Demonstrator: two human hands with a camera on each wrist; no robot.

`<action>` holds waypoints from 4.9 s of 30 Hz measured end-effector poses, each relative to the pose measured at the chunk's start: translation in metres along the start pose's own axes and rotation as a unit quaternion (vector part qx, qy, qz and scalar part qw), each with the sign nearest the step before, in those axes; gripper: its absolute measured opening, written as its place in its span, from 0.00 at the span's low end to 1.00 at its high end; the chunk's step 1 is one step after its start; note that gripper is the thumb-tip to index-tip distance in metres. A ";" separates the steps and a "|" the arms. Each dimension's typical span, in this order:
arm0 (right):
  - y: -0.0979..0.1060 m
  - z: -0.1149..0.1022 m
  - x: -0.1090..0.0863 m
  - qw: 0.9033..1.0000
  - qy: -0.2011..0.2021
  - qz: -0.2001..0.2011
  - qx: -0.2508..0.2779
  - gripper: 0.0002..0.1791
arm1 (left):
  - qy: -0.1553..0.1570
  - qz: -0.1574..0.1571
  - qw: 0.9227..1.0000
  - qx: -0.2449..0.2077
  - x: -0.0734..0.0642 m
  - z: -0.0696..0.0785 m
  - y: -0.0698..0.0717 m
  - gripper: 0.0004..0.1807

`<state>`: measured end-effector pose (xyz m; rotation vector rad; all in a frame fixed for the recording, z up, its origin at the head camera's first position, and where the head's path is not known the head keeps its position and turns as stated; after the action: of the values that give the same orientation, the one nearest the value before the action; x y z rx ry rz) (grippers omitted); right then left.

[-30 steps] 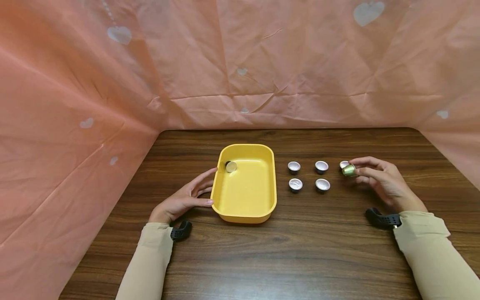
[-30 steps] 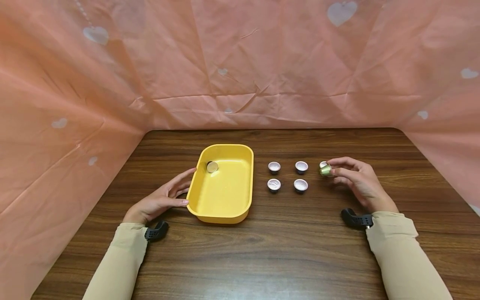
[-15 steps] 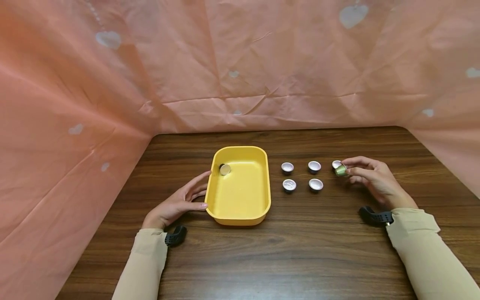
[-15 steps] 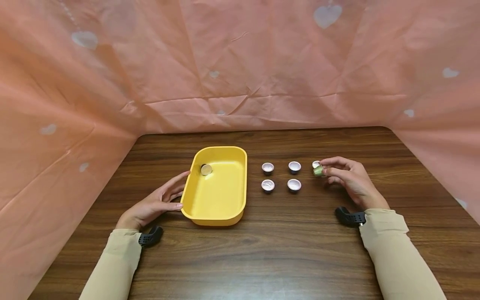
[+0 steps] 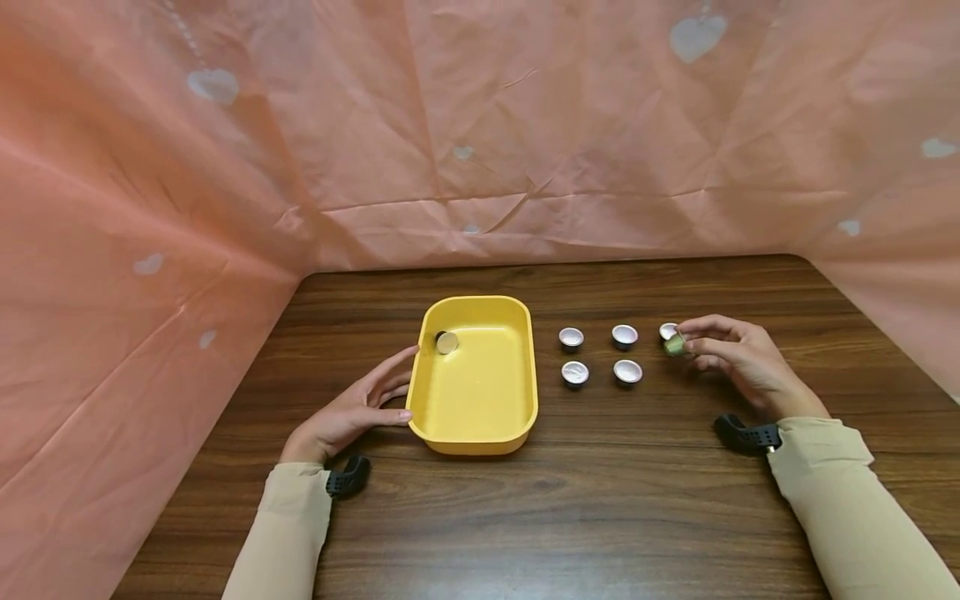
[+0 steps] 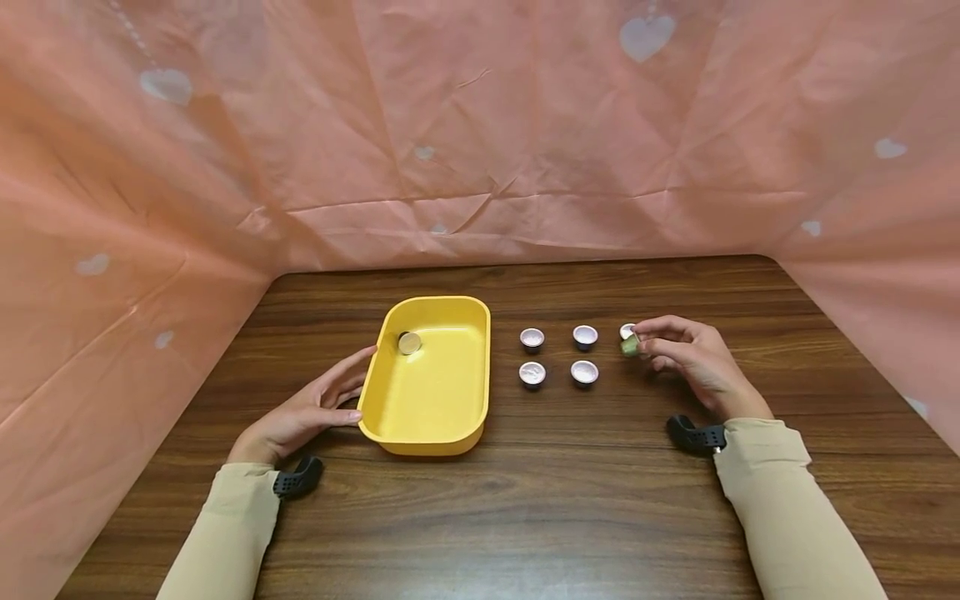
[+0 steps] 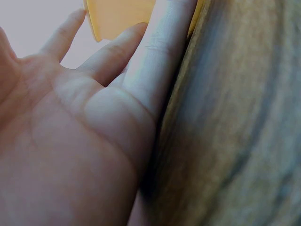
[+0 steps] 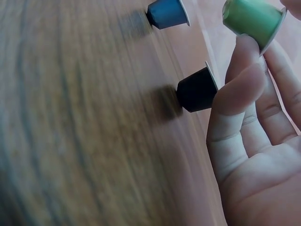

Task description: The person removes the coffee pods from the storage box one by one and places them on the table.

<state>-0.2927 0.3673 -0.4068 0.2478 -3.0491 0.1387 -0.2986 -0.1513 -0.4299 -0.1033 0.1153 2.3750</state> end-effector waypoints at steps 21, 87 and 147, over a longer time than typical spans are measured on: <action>0.002 0.002 0.000 0.985 -0.033 0.002 -0.167 0.14 | 0.001 0.001 1.000 -0.002 0.000 0.000 0.000 0.54; 0.001 0.004 -0.003 0.940 -0.103 -0.020 -0.324 0.22 | 0.002 0.003 1.000 -0.006 -0.001 0.001 0.000 0.55; -0.041 -0.108 -0.016 0.988 0.146 0.034 -0.028 0.10 | 0.003 0.006 1.000 -0.001 0.000 -0.001 0.000 0.54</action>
<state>-0.2629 0.3399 -0.2976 0.1070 -2.7657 0.0838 -0.2986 -0.1515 -0.4313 -0.1099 0.1175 2.3868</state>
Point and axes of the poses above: each hand's wrist, its own x-axis towards the middle knuckle, its own y-axis out of the back of the hand, z = x × y, the point moved 7 cm from there along x, towards the middle knuckle, and after that the axes turned 3 degrees about -z, right-handed, at the moved point
